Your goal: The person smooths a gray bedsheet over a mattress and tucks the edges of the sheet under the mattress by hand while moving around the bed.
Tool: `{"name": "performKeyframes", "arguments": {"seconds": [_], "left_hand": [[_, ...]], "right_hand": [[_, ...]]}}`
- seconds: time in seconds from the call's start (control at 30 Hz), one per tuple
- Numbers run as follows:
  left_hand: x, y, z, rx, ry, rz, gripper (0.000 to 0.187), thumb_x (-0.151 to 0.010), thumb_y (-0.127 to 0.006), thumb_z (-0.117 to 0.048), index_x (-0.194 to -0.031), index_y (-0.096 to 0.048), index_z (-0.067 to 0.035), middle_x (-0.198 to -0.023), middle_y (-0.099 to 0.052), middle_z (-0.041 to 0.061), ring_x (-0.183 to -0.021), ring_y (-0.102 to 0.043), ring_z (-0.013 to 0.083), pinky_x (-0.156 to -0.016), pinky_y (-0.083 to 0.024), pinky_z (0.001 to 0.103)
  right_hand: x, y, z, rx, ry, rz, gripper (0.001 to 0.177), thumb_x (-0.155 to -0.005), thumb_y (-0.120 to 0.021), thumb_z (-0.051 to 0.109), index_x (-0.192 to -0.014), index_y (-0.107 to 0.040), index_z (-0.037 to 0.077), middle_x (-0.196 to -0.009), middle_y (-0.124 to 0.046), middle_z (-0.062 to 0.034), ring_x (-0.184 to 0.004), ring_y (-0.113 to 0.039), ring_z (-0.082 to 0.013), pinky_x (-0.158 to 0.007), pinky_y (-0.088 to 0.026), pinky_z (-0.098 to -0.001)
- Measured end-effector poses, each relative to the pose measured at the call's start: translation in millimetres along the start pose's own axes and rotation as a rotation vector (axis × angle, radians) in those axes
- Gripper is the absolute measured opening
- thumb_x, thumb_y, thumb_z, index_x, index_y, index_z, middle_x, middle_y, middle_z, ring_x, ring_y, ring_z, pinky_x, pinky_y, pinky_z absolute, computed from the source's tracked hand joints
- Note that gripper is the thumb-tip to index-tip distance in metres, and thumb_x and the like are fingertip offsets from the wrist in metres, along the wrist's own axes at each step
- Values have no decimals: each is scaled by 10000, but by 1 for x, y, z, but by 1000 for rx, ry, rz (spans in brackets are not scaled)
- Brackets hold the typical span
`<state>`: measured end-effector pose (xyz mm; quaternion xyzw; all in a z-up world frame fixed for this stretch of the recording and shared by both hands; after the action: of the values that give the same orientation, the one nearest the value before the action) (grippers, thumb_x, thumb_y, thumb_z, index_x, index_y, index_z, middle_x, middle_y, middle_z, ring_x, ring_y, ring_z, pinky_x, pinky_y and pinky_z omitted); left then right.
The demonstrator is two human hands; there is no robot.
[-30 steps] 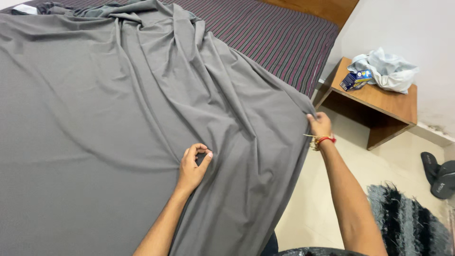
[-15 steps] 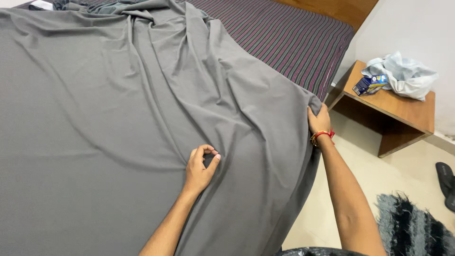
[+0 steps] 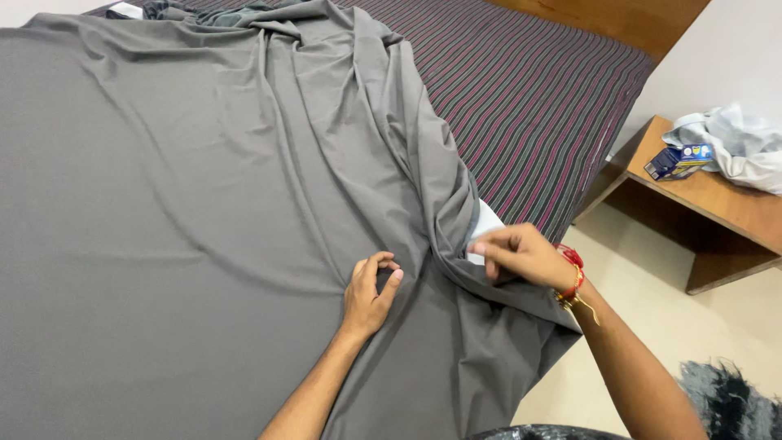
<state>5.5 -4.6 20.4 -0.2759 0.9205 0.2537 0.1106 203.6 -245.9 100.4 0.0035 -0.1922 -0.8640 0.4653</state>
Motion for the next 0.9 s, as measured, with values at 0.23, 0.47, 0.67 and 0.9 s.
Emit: {"name": "performKeyframes", "arguments": {"seconds": [0.23, 0.47, 0.67, 0.9], "left_hand": [[-1, 0, -3, -27, 19, 8, 433, -948, -626, -418, -1231, -620, -90, -1090, -746, -1, -1168, -615, 207, -985, -485, 390], [-1, 1, -4, -8, 99, 52, 435, -948, -619, -424, -1241, -618, -103, -1093, -734, -2, -1175, -615, 195, -980, -480, 396], [0, -1, -5, -44, 86, 32, 444, -937, -628, -424, -1238, -611, -98, -1094, -726, 0, -1164, -619, 195, -969, -486, 400], [-2, -2, -3, -60, 40, 19, 419, -920, -662, -383, -1219, -614, -93, -1073, -736, 4, -1157, -626, 198, -961, -501, 392]], "right_hand": [[-107, 17, -28, 466, -87, -391, 769, -939, -729, 567, -1344, -561, -65, -1005, -659, -108, -857, -662, -157, -726, -536, -282], [-136, 64, -74, 390, 155, -488, 418, -913, -676, 276, -1243, -722, 25, -887, -785, -129, -700, -684, -169, -670, -554, -315], [-70, 293, -124, 565, -114, -1300, 498, -1030, -709, 317, -1332, -554, -47, -1308, -552, -264, -1174, -523, -369, -1006, -428, -418], [-59, 201, -156, 649, -148, -866, 1087, -851, -780, 583, -1550, -309, -104, -1552, -291, -410, -1430, -377, -514, -1156, -351, -485]]}}
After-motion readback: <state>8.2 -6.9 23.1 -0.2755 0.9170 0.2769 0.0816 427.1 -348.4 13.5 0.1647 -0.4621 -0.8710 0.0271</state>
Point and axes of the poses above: each hand's wrist, its own x-axis away from the middle knuckle, its own y-axis out of the back of the hand, z = x × y, the point moved 1 cm from there along -x, towards the middle knuckle
